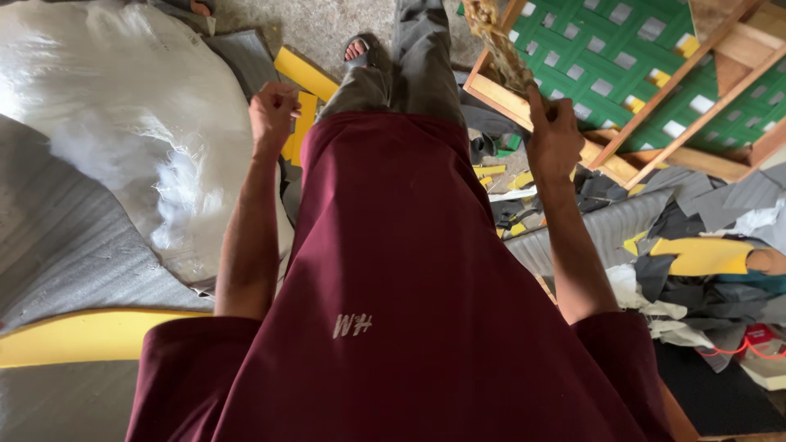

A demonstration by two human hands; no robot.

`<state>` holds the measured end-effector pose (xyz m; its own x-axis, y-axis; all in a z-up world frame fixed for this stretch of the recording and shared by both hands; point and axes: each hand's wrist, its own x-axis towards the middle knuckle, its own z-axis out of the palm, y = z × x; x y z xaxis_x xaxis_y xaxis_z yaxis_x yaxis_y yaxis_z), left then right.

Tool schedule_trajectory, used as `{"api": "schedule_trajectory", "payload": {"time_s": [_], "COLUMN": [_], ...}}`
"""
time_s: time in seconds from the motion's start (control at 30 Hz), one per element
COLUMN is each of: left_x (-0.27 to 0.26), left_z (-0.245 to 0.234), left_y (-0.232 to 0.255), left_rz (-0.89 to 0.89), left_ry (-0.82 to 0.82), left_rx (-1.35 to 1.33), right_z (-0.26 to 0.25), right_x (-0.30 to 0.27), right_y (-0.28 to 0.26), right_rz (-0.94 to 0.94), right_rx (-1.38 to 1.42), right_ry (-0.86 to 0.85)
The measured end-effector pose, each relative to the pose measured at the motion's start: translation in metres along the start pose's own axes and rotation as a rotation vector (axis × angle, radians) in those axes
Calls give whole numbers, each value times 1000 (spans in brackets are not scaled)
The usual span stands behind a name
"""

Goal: The person applies adhesive to a piece of foam using a brush and then presses the foam onto a wooden frame upholstered with webbing.

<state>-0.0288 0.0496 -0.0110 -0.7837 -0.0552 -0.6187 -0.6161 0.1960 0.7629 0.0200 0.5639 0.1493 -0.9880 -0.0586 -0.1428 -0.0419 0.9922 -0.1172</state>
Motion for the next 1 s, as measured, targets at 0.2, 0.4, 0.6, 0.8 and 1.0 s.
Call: {"api": "schedule_trajectory", "payload": {"time_s": [0.2, 0.4, 0.6, 0.8, 1.0], "left_x": [10, 28, 31, 21, -5], "left_z": [30, 59, 76, 95, 105], "left_y": [-5, 32, 88, 104, 111], "left_rz": [-74, -91, -92, -51, 7], "left_ry": [4, 19, 102, 145, 152], "left_rx": [79, 89, -1, 42, 181], "right_z": [0, -56, -43, -11, 19], "right_x": [28, 52, 136, 187, 173], "right_y": [32, 143, 141, 97, 56], "right_rz": [76, -81, -322, -448, -392], "right_rx": [206, 36, -29, 2, 43], "right_ry": [-168, -179, -115, -20, -6]}}
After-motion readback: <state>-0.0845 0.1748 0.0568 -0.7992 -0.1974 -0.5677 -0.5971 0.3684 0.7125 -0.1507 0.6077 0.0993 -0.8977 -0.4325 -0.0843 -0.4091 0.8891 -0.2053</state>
